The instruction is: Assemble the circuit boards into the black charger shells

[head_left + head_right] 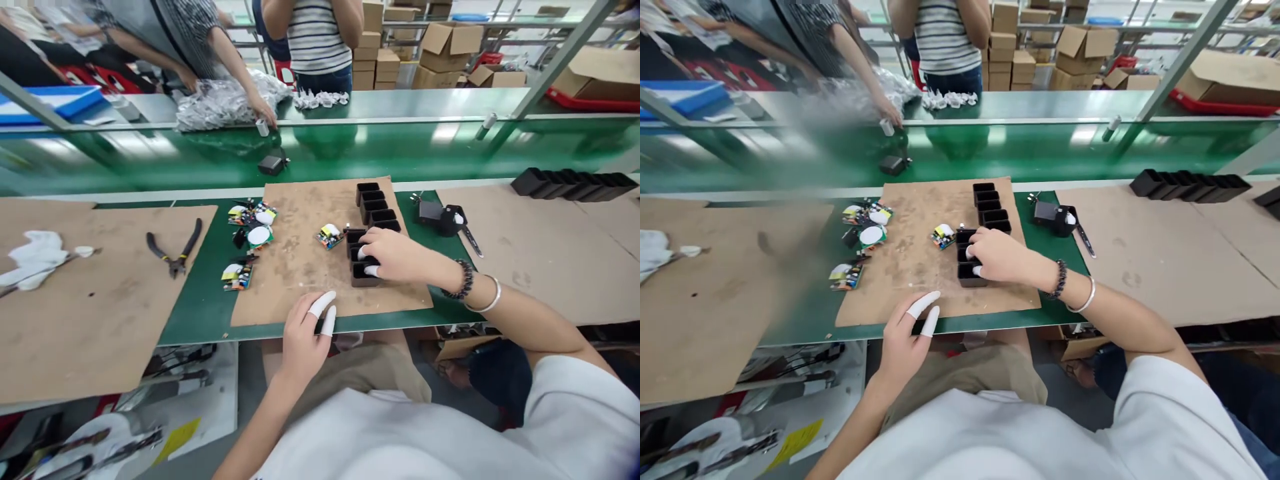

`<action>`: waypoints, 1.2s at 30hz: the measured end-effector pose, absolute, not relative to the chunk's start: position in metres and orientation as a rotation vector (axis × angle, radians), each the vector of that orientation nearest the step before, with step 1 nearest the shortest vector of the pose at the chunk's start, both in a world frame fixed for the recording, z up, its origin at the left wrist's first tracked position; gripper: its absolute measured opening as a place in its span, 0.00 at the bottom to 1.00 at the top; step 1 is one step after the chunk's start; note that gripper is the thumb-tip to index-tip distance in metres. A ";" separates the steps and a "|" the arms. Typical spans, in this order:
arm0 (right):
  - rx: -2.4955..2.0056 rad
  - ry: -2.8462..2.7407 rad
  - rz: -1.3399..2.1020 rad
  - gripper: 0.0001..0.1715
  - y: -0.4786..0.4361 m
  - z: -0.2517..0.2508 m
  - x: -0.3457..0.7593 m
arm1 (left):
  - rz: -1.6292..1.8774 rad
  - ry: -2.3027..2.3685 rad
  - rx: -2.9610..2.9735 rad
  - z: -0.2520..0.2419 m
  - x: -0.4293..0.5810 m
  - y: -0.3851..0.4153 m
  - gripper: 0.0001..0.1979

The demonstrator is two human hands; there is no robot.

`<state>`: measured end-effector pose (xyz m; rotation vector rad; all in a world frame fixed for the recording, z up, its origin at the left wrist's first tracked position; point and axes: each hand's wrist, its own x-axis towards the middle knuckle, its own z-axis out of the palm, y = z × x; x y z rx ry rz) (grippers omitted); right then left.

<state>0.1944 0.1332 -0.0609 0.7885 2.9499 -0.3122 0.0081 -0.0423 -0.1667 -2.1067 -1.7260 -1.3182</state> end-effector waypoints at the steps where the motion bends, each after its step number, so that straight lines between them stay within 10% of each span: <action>1: 0.776 2.958 -0.342 0.09 0.137 -0.055 0.194 | -1.314 -1.748 -2.097 -0.167 0.004 -0.043 0.14; 18: 1.140 2.621 -0.237 0.37 0.162 -0.029 0.059 | -1.395 -1.808 -2.173 -0.175 0.003 -0.043 0.12; 31: 1.311 2.547 -0.190 0.24 0.189 -0.052 0.057 | -1.413 -1.851 -2.201 -0.175 0.006 -0.038 0.11; 36: 1.377 2.639 -0.780 0.12 0.200 -0.032 0.083 | -1.683 -2.019 -2.168 -0.167 0.009 -0.031 0.17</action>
